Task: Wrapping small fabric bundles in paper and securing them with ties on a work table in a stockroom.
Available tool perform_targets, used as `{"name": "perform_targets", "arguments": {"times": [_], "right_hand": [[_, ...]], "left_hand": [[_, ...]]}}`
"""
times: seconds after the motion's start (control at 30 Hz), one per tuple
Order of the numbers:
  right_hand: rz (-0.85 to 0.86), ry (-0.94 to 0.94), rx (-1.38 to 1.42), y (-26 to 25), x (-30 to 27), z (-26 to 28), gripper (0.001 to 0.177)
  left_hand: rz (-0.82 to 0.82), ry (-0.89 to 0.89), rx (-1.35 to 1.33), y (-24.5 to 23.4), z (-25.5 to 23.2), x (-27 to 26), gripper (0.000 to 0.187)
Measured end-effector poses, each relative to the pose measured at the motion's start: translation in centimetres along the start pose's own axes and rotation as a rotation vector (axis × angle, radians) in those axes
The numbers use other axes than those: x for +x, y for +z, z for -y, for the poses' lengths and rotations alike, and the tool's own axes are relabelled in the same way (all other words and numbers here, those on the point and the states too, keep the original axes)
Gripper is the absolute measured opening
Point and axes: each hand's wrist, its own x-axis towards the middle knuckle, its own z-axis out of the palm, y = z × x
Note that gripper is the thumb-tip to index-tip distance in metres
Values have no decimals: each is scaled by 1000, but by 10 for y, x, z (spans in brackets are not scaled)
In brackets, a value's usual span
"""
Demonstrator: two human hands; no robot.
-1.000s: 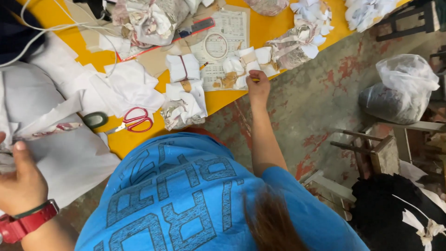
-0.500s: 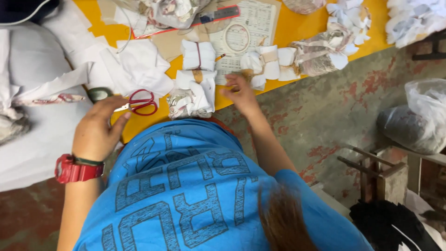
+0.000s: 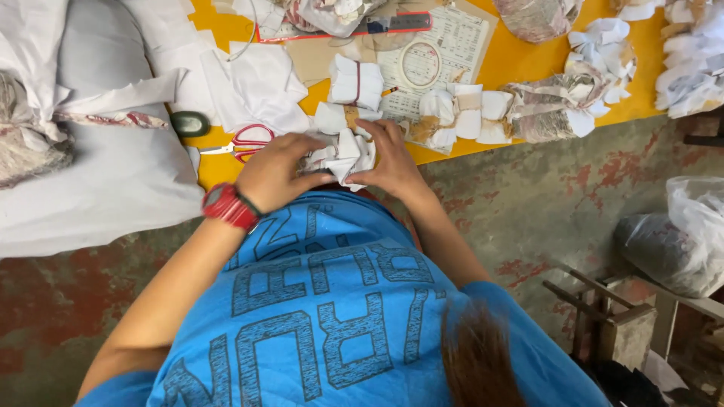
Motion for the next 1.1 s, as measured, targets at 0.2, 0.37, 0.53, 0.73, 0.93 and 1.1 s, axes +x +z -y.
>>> {"name": "perform_targets", "arguments": {"times": [0.2, 0.37, 0.53, 0.73, 0.93, 1.1], "right_hand": [[40, 17, -39, 16, -4, -7, 105], [72, 57, -22, 14, -2, -4, 103], [79, -5, -118, 21, 2, 0, 103], [103, 7, -100, 19, 12, 5, 93], [112, -14, -105, 18, 14, 4, 89], [113, -51, -104, 3, 9, 6, 96]], "left_hand": [[59, 12, 205, 47, 10, 37, 45], [-119, -86, 191, 60, 35, 13, 15], [-160, 168, 304, 67, 10, 12, 41], [-170, -99, 142, 43, 25, -5, 22], [-184, -521, -121, 57, 47, -37, 18], [-61, -607, -199, 46, 29, -46, 29]]}}
